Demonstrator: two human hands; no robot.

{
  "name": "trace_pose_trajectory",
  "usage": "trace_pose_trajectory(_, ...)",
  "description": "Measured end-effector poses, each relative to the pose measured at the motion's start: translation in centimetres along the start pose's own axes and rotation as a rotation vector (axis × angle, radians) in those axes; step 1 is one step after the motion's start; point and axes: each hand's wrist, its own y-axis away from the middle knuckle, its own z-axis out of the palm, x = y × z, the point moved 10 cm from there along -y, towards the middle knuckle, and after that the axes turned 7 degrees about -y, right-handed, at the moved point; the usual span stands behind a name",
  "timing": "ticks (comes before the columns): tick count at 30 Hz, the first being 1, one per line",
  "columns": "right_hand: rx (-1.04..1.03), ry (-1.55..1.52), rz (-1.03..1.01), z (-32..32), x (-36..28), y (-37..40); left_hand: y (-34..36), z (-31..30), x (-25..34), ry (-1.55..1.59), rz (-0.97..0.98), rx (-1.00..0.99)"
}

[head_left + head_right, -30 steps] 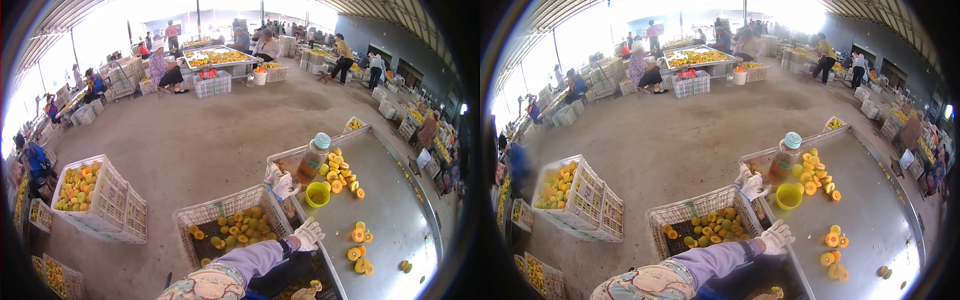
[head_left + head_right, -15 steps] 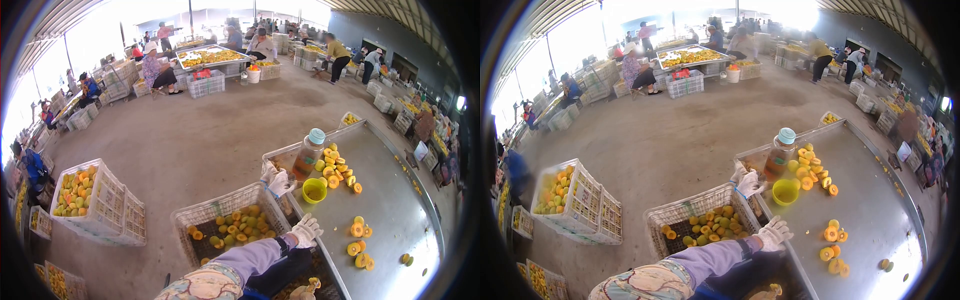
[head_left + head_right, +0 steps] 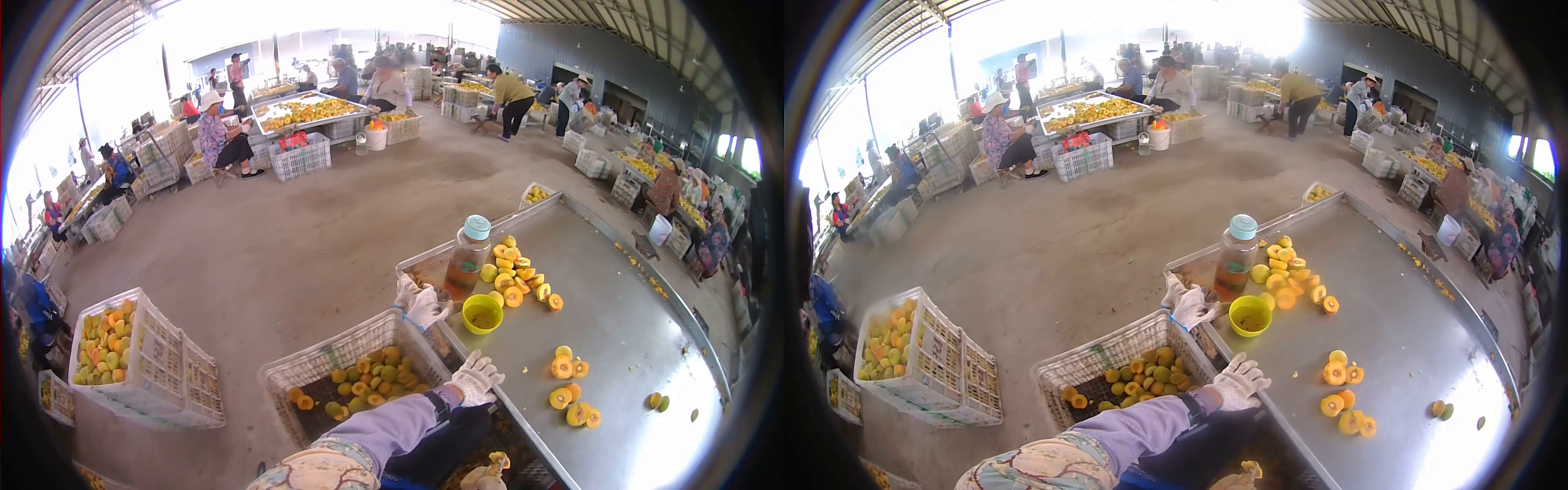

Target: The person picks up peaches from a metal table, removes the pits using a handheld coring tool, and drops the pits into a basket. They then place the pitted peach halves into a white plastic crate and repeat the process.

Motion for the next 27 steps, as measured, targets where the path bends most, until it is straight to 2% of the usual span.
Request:
trace_pose_trajectory(1,0.095,0.030,-0.028,0.4,-0.5,0.2,0.1,-0.2,0.1,-0.002,0.000,0.000)
trace_pose_trajectory(4,0.095,0.049,-0.100,3.9,-1.8,0.5,0.0,0.1,0.0,-0.025,-0.011,-0.032)
trace_pose_trajectory(9,-0.017,0.008,0.014,0.4,0.0,0.1,-0.2,0.4,-0.1,-0.020,-0.013,-0.028)
trace_pose_trajectory(11,-0.025,-0.005,0.056,1.5,0.4,0.0,-0.3,0.5,-0.2,-0.025,-0.019,-0.018)
trace_pose_trajectory(13,0.170,0.044,-0.061,1.1,-0.7,0.5,-0.3,0.5,-0.1,-0.019,-0.010,-0.018)
trace_pose_trajectory(14,0.170,0.043,-0.059,0.2,-0.6,0.4,-0.3,0.7,-0.2,-0.018,-0.012,-0.019)
trace_pose_trajectory(16,-0.112,-0.015,0.018,1.3,0.3,0.0,-0.4,0.7,-0.2,-0.016,-0.005,0.019)
trace_pose_trajectory(19,-0.009,-0.042,-0.065,1.9,-0.7,0.5,-0.3,0.6,-0.1,-0.032,0.000,0.041)
trace_pose_trajectory(23,0.057,-0.058,-0.039,0.4,-0.1,0.1,-0.4,0.7,-0.2,-0.056,-0.015,0.045)
trace_pose_trajectory(24,-0.091,-0.022,0.100,-1.1,1.3,-0.3,-0.3,0.4,-0.1,-0.078,-0.003,0.029)
trace_pose_trajectory(26,0.193,-0.075,-0.031,0.1,-0.2,0.5,-0.2,0.6,-0.2,-0.072,0.007,0.068)
trace_pose_trajectory(27,0.182,0.029,0.001,0.0,-0.3,0.7,-0.3,0.9,-0.3,-0.073,0.019,0.074)
